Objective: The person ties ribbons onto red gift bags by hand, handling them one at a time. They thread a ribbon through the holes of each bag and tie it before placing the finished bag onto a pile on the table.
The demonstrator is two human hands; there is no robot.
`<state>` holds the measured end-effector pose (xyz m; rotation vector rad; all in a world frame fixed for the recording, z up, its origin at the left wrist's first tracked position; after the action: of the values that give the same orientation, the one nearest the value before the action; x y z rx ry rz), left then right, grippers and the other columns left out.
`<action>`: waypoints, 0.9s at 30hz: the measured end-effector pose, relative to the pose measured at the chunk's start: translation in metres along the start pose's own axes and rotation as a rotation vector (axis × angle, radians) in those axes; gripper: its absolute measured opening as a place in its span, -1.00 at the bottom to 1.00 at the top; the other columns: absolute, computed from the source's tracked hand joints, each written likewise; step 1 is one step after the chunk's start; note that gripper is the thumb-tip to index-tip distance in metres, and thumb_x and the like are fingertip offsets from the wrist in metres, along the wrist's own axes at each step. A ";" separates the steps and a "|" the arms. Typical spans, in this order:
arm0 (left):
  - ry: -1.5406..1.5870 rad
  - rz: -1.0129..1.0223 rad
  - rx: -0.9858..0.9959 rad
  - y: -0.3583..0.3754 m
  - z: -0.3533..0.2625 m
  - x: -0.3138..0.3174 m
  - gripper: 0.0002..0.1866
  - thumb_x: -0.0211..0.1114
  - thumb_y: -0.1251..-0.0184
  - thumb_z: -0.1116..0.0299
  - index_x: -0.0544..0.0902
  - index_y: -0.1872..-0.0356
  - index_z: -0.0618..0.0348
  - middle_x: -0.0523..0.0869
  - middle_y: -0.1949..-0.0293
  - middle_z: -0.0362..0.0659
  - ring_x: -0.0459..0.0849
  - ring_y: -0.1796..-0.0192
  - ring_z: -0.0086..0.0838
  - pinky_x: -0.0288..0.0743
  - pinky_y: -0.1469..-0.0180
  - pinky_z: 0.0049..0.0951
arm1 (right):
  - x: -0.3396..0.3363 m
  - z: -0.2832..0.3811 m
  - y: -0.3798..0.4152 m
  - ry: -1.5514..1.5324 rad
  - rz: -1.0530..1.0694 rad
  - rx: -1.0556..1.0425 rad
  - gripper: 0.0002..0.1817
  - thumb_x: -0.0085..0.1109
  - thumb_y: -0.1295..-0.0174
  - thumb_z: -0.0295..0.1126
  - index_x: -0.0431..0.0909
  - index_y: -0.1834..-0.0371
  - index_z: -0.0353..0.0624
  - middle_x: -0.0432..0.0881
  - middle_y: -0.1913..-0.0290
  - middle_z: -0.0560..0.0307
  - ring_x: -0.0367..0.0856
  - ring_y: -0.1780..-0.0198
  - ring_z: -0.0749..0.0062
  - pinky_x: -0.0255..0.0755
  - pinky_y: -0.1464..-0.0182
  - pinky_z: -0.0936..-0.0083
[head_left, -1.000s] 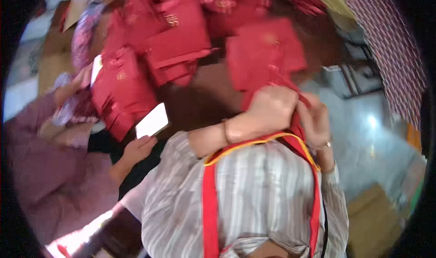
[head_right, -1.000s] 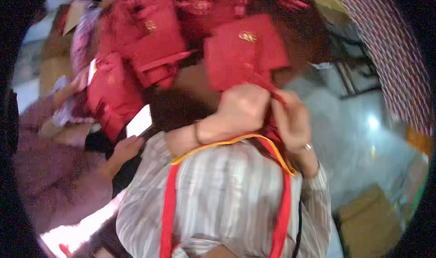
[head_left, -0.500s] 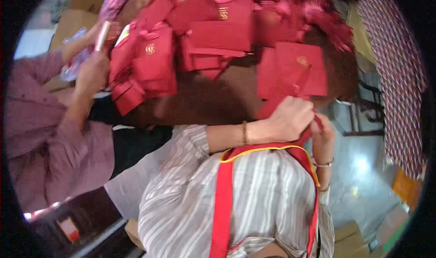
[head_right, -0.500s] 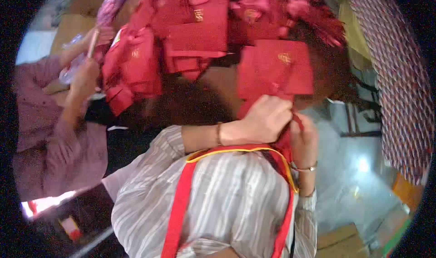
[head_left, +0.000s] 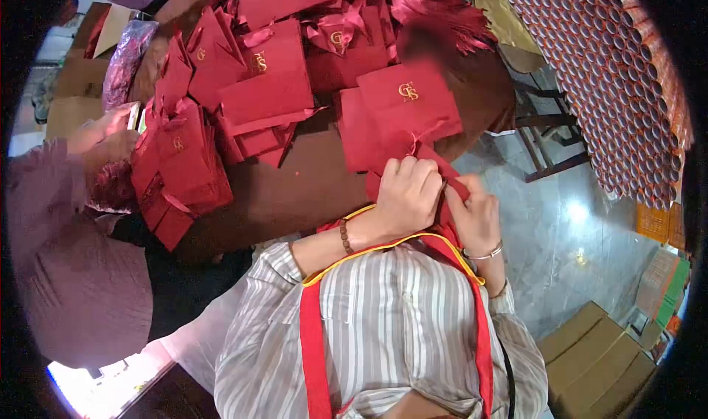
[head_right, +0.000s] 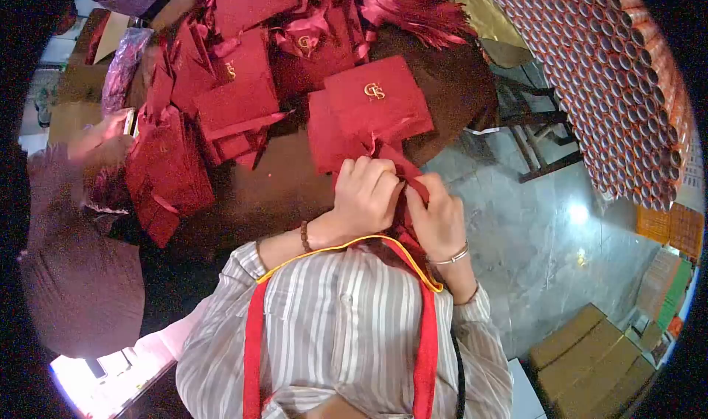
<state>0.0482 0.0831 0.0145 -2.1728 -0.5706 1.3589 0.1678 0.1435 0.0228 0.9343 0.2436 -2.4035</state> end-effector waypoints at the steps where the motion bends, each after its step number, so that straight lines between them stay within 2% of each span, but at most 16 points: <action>1: -0.003 -0.005 0.005 -0.001 0.000 -0.001 -0.87 0.16 0.14 0.42 0.43 0.53 0.19 0.47 0.38 -0.08 0.40 0.42 -0.28 0.17 0.39 -0.31 | 0.001 0.001 -0.001 -0.003 -0.004 -0.001 -0.80 0.14 -0.12 -0.35 0.46 0.28 -0.25 0.55 0.52 -0.16 0.56 0.57 0.10 0.37 0.49 0.31; 5: -0.005 -0.003 0.011 0.000 0.000 -0.001 -0.86 0.18 0.16 0.42 0.44 0.52 0.20 0.48 0.37 -0.08 0.40 0.42 -0.29 0.17 0.38 -0.31 | 0.006 0.001 0.002 -0.069 -0.070 -0.052 -0.86 0.15 -0.11 -0.41 0.46 0.34 -0.24 0.52 0.59 -0.10 0.53 0.61 0.15 0.33 0.54 0.33; 7: -0.001 -0.015 0.004 0.001 0.000 -0.003 -0.84 0.27 0.10 0.46 0.42 0.54 0.17 0.49 0.40 -0.13 0.40 0.44 -0.29 0.17 0.40 -0.32 | 0.007 0.002 0.005 -0.090 -0.123 -0.088 -0.87 0.15 -0.11 -0.43 0.46 0.35 -0.25 0.51 0.60 -0.08 0.53 0.62 0.19 0.32 0.56 0.37; 9: 0.030 0.002 0.009 0.003 0.003 -0.005 -0.84 0.28 0.10 0.48 0.43 0.54 0.17 0.49 0.41 -0.13 0.40 0.46 -0.29 0.17 0.40 -0.33 | 0.006 0.006 0.005 -0.172 -0.070 -0.059 -0.87 0.17 -0.10 -0.46 0.45 0.35 -0.25 0.49 0.63 -0.02 0.50 0.66 0.39 0.28 0.60 0.47; 10: 0.041 -0.027 -0.002 0.003 0.004 -0.006 -0.84 0.28 0.10 0.50 0.44 0.53 0.17 0.50 0.41 -0.13 0.40 0.46 -0.30 0.17 0.39 -0.33 | 0.001 0.009 0.005 -0.189 0.005 -0.003 -0.85 0.18 -0.10 -0.44 0.46 0.33 -0.26 0.48 0.64 0.02 0.46 0.66 0.55 0.28 0.61 0.54; 11: 0.054 -0.052 -0.014 0.004 0.004 -0.008 -0.84 0.29 0.10 0.52 0.45 0.52 0.17 0.50 0.41 -0.13 0.40 0.47 -0.30 0.17 0.39 -0.33 | 0.003 0.003 0.006 -0.192 -0.003 0.014 -0.85 0.18 -0.10 -0.44 0.46 0.33 -0.26 0.48 0.64 0.02 0.46 0.66 0.55 0.28 0.61 0.54; 13: 0.065 -0.028 -0.017 0.004 0.003 -0.008 -0.84 0.29 0.09 0.55 0.46 0.51 0.18 0.51 0.40 -0.13 0.41 0.45 -0.30 0.17 0.37 -0.34 | 0.013 -0.012 0.008 -0.386 0.006 0.059 -0.85 0.20 -0.09 -0.44 0.48 0.35 -0.26 0.46 0.64 0.03 0.43 0.66 0.62 0.28 0.59 0.59; 14: 0.064 -0.019 -0.031 0.004 0.003 -0.007 -0.84 0.29 0.09 0.55 0.46 0.50 0.18 0.51 0.39 -0.13 0.41 0.44 -0.29 0.17 0.37 -0.34 | 0.001 0.003 0.005 -0.226 0.009 0.061 -0.85 0.20 -0.08 -0.43 0.49 0.34 -0.27 0.49 0.60 -0.02 0.49 0.63 0.53 0.32 0.54 0.58; 15: 0.060 -0.012 -0.044 0.004 0.004 -0.006 -0.84 0.29 0.09 0.55 0.46 0.50 0.18 0.51 0.39 -0.13 0.41 0.43 -0.29 0.18 0.36 -0.34 | 0.004 0.001 0.006 -0.225 -0.001 0.074 -0.85 0.20 -0.08 -0.43 0.49 0.34 -0.27 0.49 0.60 -0.02 0.49 0.63 0.53 0.32 0.54 0.58; 17: 0.075 -0.013 -0.049 0.005 0.004 -0.003 -0.84 0.29 0.09 0.55 0.46 0.50 0.18 0.51 0.39 -0.13 0.42 0.42 -0.29 0.18 0.36 -0.34 | 0.009 0.001 0.006 -0.222 -0.045 -0.074 -0.85 0.18 -0.08 -0.45 0.51 0.32 -0.28 0.53 0.54 -0.08 0.54 0.59 0.41 0.36 0.50 0.53; 18: 0.068 -0.022 -0.044 0.003 0.003 -0.003 -0.84 0.29 0.08 0.55 0.46 0.50 0.18 0.51 0.39 -0.13 0.41 0.42 -0.29 0.17 0.35 -0.34 | 0.004 0.009 0.006 -0.296 0.072 0.092 -0.84 0.16 -0.08 -0.48 0.52 0.27 -0.29 0.57 0.48 -0.10 0.57 0.54 0.31 0.40 0.46 0.48; 21: 0.062 0.020 -0.055 0.003 0.005 -0.004 -0.87 0.28 0.03 0.52 0.48 0.46 0.20 0.54 0.32 -0.12 0.46 0.37 -0.27 0.21 0.32 -0.34 | 0.003 0.007 0.005 -0.261 0.057 0.084 -0.83 0.14 -0.09 -0.49 0.52 0.25 -0.28 0.59 0.44 -0.10 0.59 0.51 0.26 0.42 0.44 0.49; 23: 0.017 0.157 -0.048 -0.002 0.001 -0.011 -0.87 0.28 -0.02 0.49 0.51 0.39 0.21 0.56 0.18 -0.08 0.52 0.30 -0.29 0.24 0.28 -0.36 | 0.006 -0.001 0.003 -0.287 0.038 0.053 -0.83 0.14 -0.09 -0.49 0.52 0.24 -0.29 0.60 0.40 -0.10 0.60 0.48 0.22 0.43 0.40 0.48; 25: 0.025 0.208 -0.043 -0.009 0.005 -0.024 -0.85 0.28 -0.06 0.44 0.55 0.33 0.20 0.62 0.19 -0.08 0.57 0.27 -0.33 0.27 0.27 -0.37 | 0.006 -0.006 0.002 -0.313 0.021 0.022 -0.82 0.15 -0.10 -0.49 0.52 0.23 -0.29 0.61 0.36 -0.10 0.60 0.44 0.17 0.44 0.37 0.47; 27: 0.255 0.284 -0.166 -0.019 0.016 -0.033 -0.87 0.29 -0.07 0.43 0.58 0.34 0.18 0.66 0.33 -0.11 0.58 0.31 -0.34 0.28 0.30 -0.36 | 0.004 -0.004 0.001 -0.263 0.043 -0.113 -0.83 0.15 -0.10 -0.50 0.52 0.23 -0.28 0.61 0.30 -0.08 0.60 0.34 0.11 0.45 0.28 0.44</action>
<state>0.0185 0.0816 0.0429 -2.5921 -0.2942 1.1753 0.1682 0.1422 0.0168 0.5599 0.2535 -2.4132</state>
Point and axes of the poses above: each hand's wrist, its own y-axis away from the middle knuckle, its own x-axis out of the palm, z = x × y, the point moved 3 cm from there along -y, towards the middle knuckle
